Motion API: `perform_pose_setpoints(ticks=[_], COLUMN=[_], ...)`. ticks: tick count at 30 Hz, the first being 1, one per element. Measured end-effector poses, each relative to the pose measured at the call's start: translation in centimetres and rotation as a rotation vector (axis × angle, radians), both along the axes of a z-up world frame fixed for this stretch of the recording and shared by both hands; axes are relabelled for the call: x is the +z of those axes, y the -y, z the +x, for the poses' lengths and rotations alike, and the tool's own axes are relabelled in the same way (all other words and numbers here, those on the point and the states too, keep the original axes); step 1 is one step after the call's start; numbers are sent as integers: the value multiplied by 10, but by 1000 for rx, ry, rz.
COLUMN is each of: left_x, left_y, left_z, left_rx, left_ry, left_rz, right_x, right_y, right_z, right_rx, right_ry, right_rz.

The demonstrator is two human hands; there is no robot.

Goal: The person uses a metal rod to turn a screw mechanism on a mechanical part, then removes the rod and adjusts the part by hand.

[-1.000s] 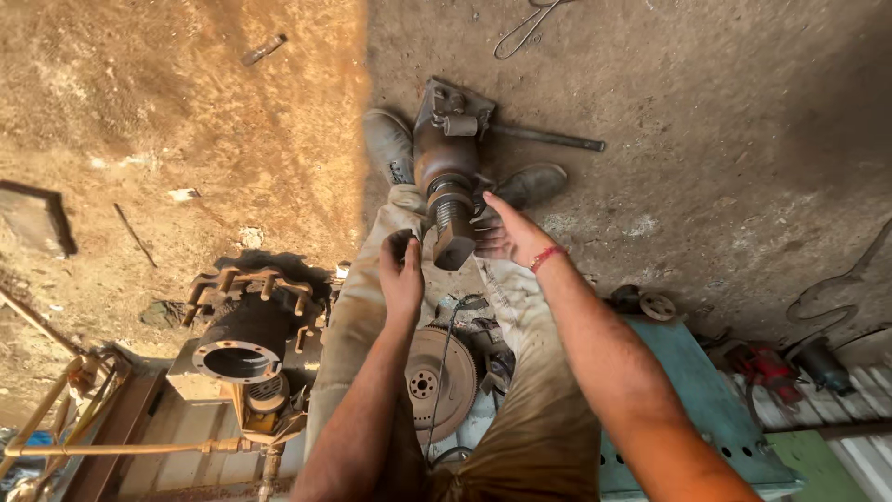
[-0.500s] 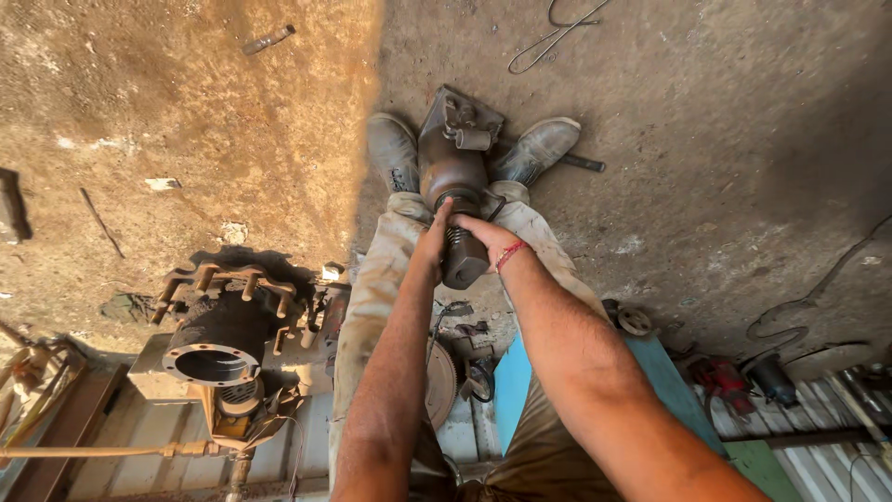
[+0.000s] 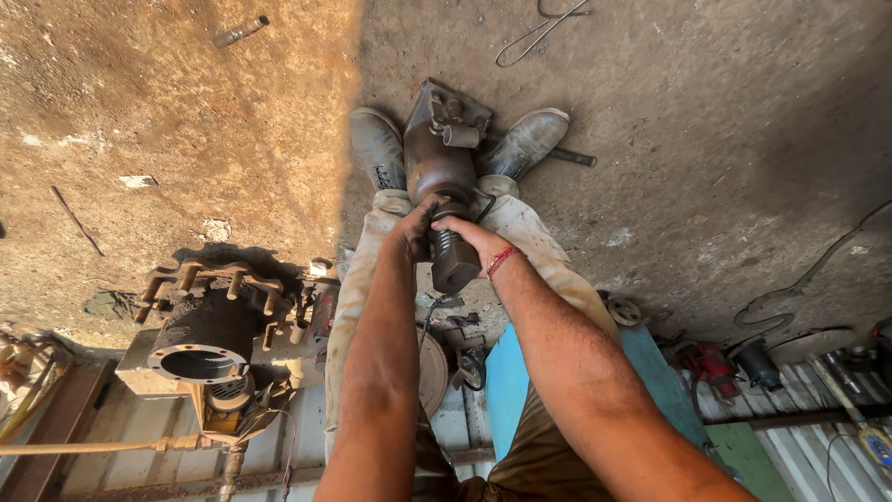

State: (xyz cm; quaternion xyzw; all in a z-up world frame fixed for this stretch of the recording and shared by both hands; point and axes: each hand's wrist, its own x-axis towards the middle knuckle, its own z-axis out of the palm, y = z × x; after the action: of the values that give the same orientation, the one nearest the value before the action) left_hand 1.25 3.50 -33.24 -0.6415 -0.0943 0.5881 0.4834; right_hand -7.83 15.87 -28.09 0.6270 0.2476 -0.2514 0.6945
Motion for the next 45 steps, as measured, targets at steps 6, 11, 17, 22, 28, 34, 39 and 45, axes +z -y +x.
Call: perform_pose_setpoints(ticks=[6, 11, 17, 22, 28, 34, 39, 45], left_x=[-5, -12, -22, -17, -15, -14, -9, 2], left_y=[-10, -33, -40, -39, -44, -45, -47, -51], left_z=[4, 35, 43, 34, 39, 47, 47, 51], left_rx=[-27, 217, 259, 234, 291, 326, 339, 310], left_ry=[10, 35, 56, 94, 59, 79, 75, 47], left_rz=[-77, -138, -329, -401, -440, -453, -448, -443], right_x=[6, 13, 9, 9, 17, 18, 23, 26], right_y=[-6, -7, -9, -5, 1, 6, 3, -2], right_z=[-2, 13, 19, 11, 5, 3, 4, 10], right_rx=[120, 22, -9, 73, 5, 86, 50, -14], right_ry=[-55, -22, -78, -103, -150, -152, -149, -153], right_rz=[-14, 28, 26, 48, 9, 36, 34, 25])
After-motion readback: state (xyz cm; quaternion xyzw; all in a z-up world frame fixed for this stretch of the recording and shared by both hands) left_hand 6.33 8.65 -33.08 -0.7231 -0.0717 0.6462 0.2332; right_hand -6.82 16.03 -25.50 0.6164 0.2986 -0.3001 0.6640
